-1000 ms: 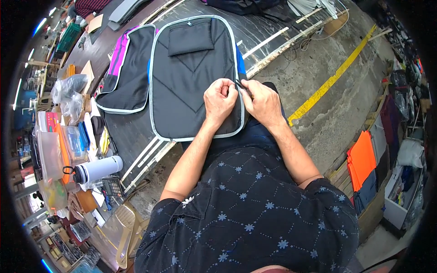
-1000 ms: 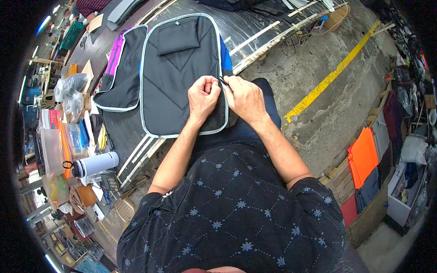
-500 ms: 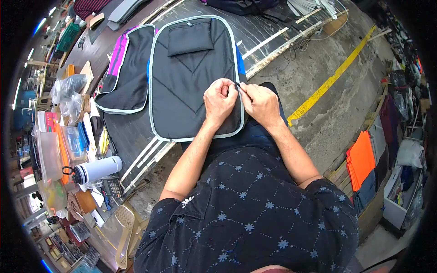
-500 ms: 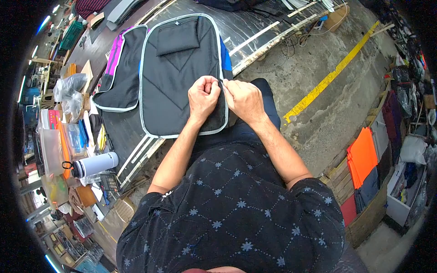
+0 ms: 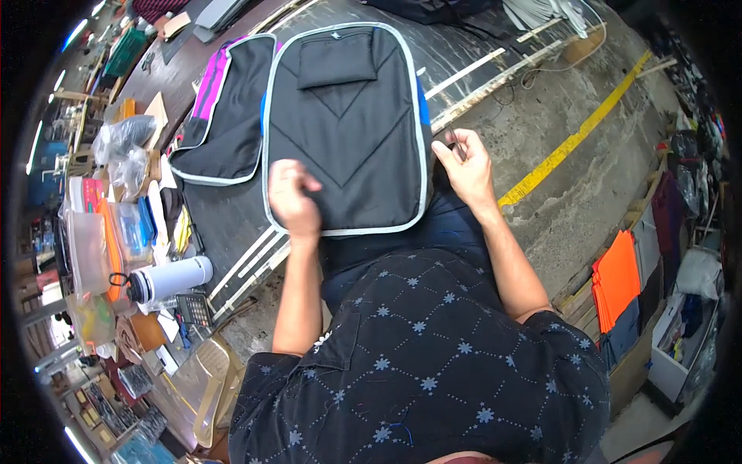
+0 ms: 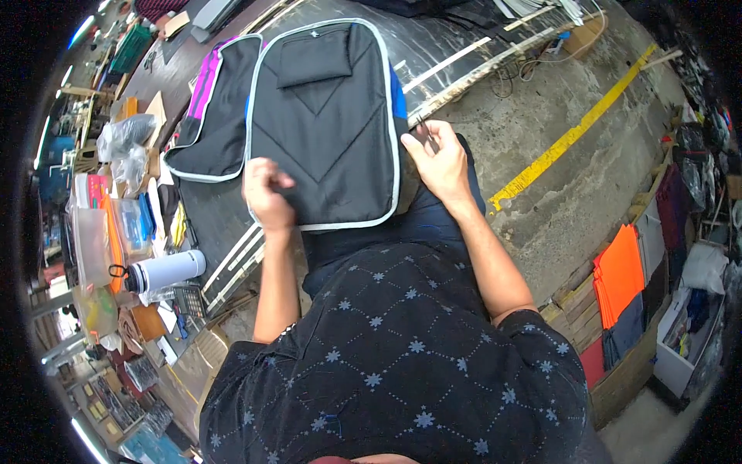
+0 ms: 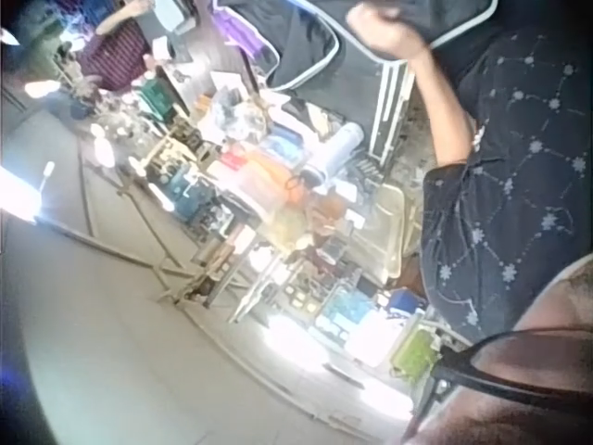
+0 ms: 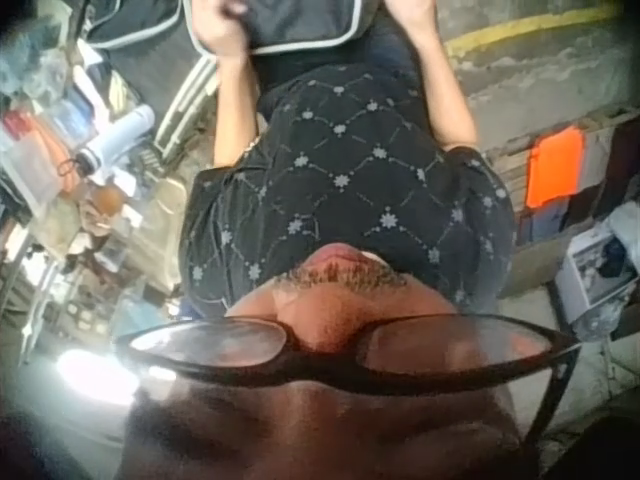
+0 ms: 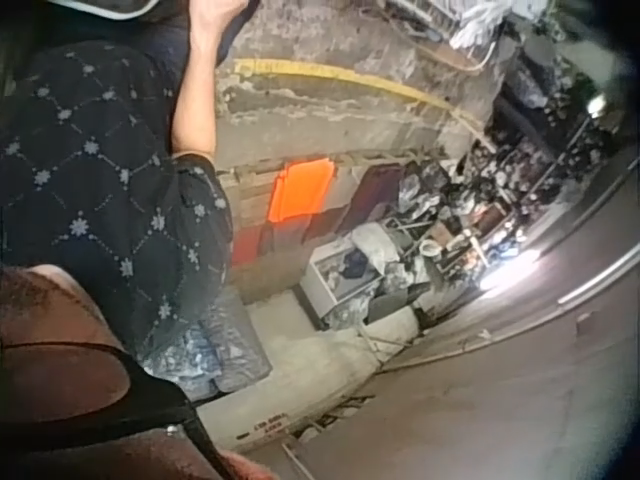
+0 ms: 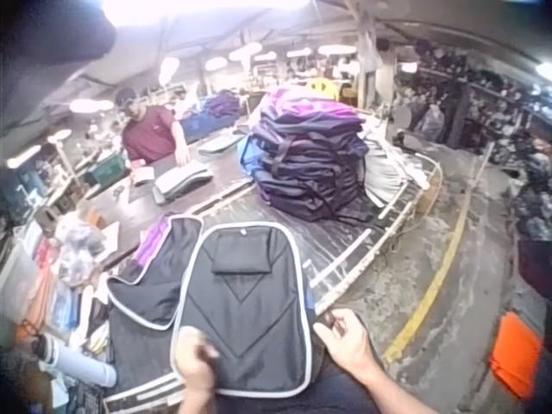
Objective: Inspecting and trimming loose threads from backpack components using snips.
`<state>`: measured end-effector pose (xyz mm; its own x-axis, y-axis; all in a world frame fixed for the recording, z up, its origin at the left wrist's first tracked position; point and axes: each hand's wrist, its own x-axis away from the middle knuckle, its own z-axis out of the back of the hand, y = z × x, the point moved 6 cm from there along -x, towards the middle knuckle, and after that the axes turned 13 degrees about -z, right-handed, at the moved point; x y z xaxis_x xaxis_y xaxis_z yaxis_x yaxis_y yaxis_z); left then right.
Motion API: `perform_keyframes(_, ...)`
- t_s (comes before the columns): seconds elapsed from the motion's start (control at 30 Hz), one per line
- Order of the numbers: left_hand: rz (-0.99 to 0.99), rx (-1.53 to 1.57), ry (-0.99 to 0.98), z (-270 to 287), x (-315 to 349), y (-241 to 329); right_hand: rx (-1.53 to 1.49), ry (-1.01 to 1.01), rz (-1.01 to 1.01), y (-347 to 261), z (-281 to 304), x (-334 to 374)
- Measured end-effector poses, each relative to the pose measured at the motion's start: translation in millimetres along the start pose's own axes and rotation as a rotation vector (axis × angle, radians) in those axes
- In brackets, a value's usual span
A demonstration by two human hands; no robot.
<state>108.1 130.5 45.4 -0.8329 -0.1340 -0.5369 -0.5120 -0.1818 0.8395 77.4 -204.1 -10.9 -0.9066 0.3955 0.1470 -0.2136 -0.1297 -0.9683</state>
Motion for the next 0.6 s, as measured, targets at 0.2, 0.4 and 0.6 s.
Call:
perform_keyframes(0.2, 0.125, -0.445, 0.286, 144.9, -11.9, -19.7, 0.153, -0.229, -0.207, -3.5, -13.2, 42.0)
perform_keyframes(0.4, -0.092, -0.546, -0.044, 88.2, 12.0, -18.5, 0.167, -0.290, -0.011, -11.6, -20.8, 33.2)
perform_keyframes(0.6, -0.317, -1.030, -0.308, -9.7, 11.5, 19.5, 0.101, -0.098, 0.165, -25.4, 3.6, -67.2)
